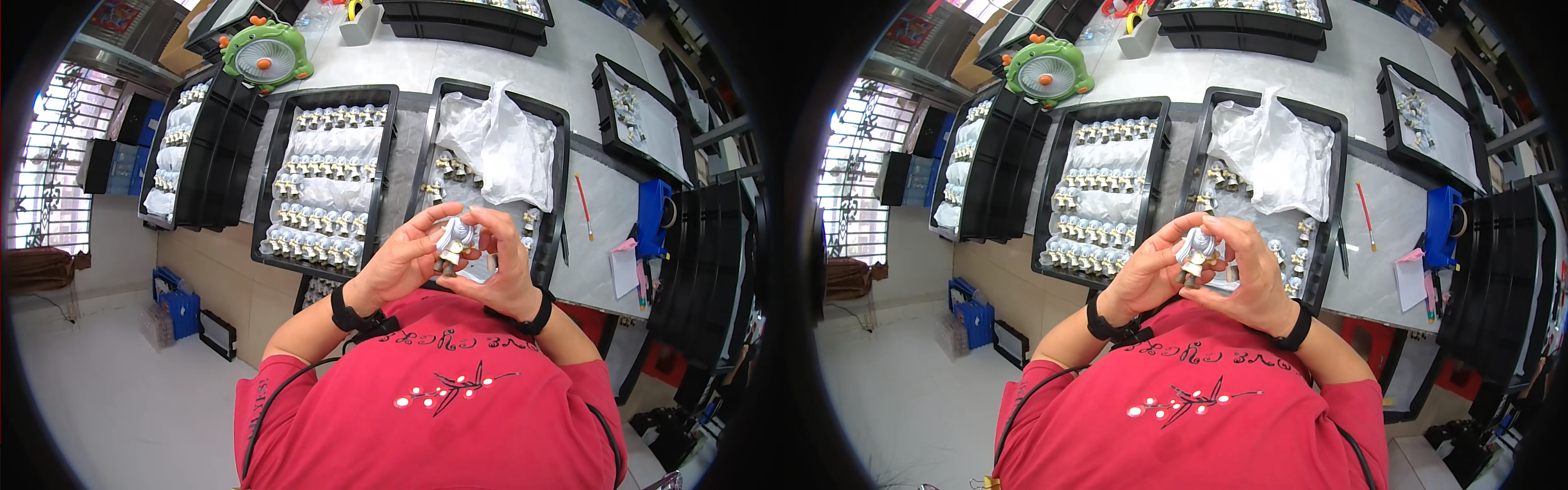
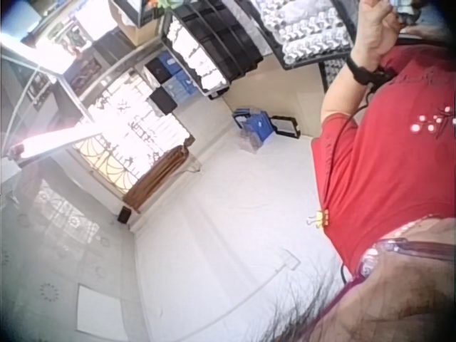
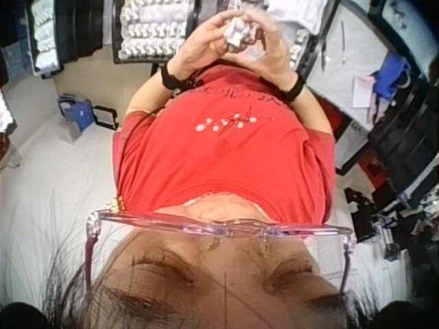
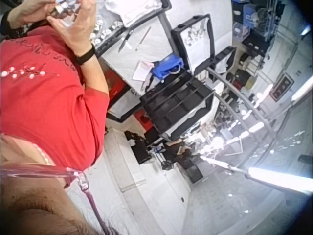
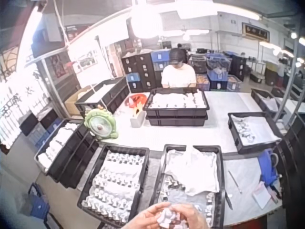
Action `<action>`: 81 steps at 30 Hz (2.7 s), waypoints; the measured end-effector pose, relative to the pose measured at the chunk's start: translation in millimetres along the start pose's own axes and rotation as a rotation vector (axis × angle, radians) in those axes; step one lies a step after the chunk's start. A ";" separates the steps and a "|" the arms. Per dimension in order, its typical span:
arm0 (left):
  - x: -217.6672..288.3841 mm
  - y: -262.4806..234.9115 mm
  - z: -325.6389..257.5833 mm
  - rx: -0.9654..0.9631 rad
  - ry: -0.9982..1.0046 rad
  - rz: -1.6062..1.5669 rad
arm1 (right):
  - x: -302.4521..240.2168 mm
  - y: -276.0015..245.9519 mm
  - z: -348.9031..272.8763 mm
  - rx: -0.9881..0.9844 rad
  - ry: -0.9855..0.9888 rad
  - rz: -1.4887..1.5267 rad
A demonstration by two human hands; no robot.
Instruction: The recorder is inspecting and sorting small manufactured parts (likely light-switch or electrical components) from a large bin into black trays.
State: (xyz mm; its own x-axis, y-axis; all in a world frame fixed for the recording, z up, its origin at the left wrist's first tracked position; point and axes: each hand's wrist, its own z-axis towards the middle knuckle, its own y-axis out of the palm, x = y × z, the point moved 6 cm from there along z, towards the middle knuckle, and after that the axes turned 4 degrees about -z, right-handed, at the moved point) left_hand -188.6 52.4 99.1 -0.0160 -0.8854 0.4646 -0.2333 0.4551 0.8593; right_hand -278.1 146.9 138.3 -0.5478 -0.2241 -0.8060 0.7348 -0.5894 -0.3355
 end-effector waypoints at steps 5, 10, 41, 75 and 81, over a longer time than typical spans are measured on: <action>-0.5 -2.1 -1.1 -0.013 -0.031 -0.016 | -1.6 -0.7 1.7 -0.020 -0.022 -0.039; 0.2 -13.7 -5.8 0.031 -0.013 0.007 | 3.3 7.0 3.0 -0.073 0.002 -0.038; 166.0 -298.8 -71.9 1.348 0.620 1.732 | 67.7 21.4 -26.0 -0.140 0.360 -0.225; -18.3 -62.5 15.9 0.163 -0.086 0.939 | 181.1 -35.4 -32.4 -0.556 0.598 -0.900; -15.2 -38.6 11.3 0.198 -0.181 0.501 | 76.6 -17.2 -14.7 -0.295 0.640 0.152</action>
State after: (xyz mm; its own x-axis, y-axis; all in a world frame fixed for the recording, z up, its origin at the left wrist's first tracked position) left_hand -190.4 47.3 56.5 -0.3342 -0.5762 0.7459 -0.3322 0.8126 0.4789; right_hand -326.8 151.3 75.1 -0.1551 0.2652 -0.9516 0.9114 -0.3332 -0.2414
